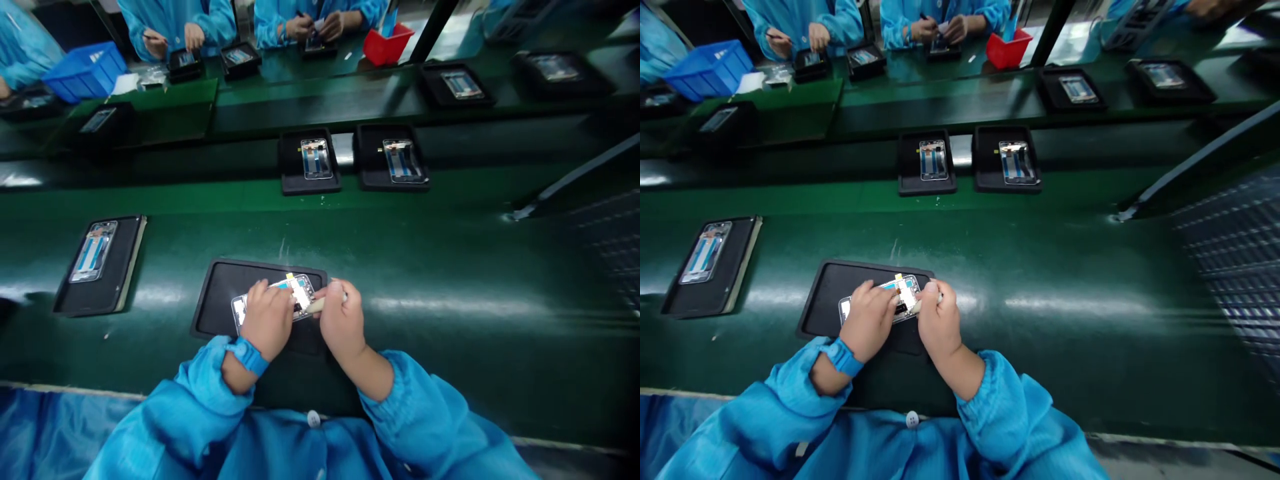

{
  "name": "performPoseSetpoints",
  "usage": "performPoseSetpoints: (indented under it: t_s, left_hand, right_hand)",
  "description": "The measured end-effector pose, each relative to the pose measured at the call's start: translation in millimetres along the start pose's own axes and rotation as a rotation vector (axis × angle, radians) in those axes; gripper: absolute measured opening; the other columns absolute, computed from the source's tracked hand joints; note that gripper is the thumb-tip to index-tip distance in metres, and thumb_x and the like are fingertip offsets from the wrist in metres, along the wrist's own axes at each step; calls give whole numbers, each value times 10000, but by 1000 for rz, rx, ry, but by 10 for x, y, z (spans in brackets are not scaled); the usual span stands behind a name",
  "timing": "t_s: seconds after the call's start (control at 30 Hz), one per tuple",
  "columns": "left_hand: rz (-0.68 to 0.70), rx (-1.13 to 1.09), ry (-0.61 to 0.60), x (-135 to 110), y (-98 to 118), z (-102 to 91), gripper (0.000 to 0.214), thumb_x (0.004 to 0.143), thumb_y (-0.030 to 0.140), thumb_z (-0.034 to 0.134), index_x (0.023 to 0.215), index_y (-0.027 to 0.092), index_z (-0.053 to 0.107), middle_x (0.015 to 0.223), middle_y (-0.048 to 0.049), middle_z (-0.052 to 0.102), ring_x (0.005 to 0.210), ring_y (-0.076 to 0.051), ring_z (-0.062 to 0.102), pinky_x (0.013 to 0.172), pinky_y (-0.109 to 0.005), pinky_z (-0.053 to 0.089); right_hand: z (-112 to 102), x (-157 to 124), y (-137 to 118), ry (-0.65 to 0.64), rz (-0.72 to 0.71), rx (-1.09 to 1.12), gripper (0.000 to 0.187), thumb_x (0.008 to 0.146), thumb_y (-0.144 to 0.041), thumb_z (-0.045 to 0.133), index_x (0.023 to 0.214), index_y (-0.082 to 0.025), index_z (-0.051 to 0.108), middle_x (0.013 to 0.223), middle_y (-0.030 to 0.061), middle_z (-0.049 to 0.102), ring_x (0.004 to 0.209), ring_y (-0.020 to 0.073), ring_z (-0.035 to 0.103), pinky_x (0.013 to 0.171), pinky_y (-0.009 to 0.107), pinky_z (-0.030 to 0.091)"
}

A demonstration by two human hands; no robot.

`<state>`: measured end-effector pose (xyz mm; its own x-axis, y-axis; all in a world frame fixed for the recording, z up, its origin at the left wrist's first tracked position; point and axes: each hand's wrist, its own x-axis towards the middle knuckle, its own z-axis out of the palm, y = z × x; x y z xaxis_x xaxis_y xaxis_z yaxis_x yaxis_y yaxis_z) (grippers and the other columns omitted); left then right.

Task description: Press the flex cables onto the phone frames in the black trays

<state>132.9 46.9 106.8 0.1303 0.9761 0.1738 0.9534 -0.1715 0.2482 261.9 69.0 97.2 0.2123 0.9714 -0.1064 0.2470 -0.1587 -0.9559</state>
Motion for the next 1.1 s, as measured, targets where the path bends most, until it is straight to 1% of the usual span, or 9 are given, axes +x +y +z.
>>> performPoseSetpoints:
  t_s: [0.07,0.17,0.27,0.4,0.47,0.6,0.73,0.97,1.1]
  left_hand:
    - [-44,49,-69,105,-56,10,283,821,281,444,1055,207,585,1027,-89,577,1081,-318,425,931,-519,317]
    - [-67,37,-189,182,-143,42,266,804,330,478,1024,270,614,1147,-75,525,1151,-349,362,957,-541,267]
    - [-96,-35,-285,191,-216,26,229,817,332,454,938,293,645,1171,-21,523,1182,-312,342,995,-515,227]
    - [-67,-112,-402,207,-263,-44,236,832,300,423,841,247,653,1136,0,560,1166,-270,381,1010,-498,222]
    - [-46,-112,-360,203,-264,-48,212,822,285,442,823,223,644,1111,-15,576,1149,-268,406,1004,-503,235]
    - [8,-84,-169,137,-257,17,158,803,262,487,832,205,631,1001,-33,622,1039,-252,506,962,-506,308]
    - [145,4,-48,70,-258,78,195,807,212,476,927,194,628,993,-61,625,975,-245,540,937,-485,349]
    - [137,55,-19,78,-189,63,215,819,200,446,917,179,635,972,-70,631,974,-247,537,945,-474,343]
    - [113,43,-16,88,-156,53,210,817,195,439,883,171,637,941,-71,636,959,-248,542,941,-476,341]
  right_hand:
    - [15,5,-5,25,61,69,337,835,-463,343,935,-167,471,675,18,617,468,137,555,452,282,479]
    - [25,16,-16,45,104,115,359,826,-485,353,957,-169,461,665,5,609,431,125,541,398,258,468]
    - [25,17,-15,83,100,117,358,827,-481,358,971,-170,457,669,1,609,427,114,540,400,245,471]
    - [27,9,-13,108,86,95,353,825,-476,370,972,-170,465,676,1,614,427,105,542,411,237,471]
    - [25,17,-27,95,92,87,351,824,-477,375,965,-170,471,666,-3,612,418,101,538,410,233,463]
    - [34,68,-82,49,89,73,350,824,-475,384,974,-172,472,652,-8,611,424,106,544,419,236,453]
    - [104,132,-122,51,-22,44,315,836,-438,380,979,-171,463,665,10,622,482,128,566,483,273,469]
    - [239,174,-60,72,-305,-110,240,836,-364,385,963,-183,479,717,46,637,709,182,612,667,360,484]
    - [245,168,-30,24,-402,-168,210,842,-328,389,971,-192,483,766,55,646,732,183,618,663,350,493]
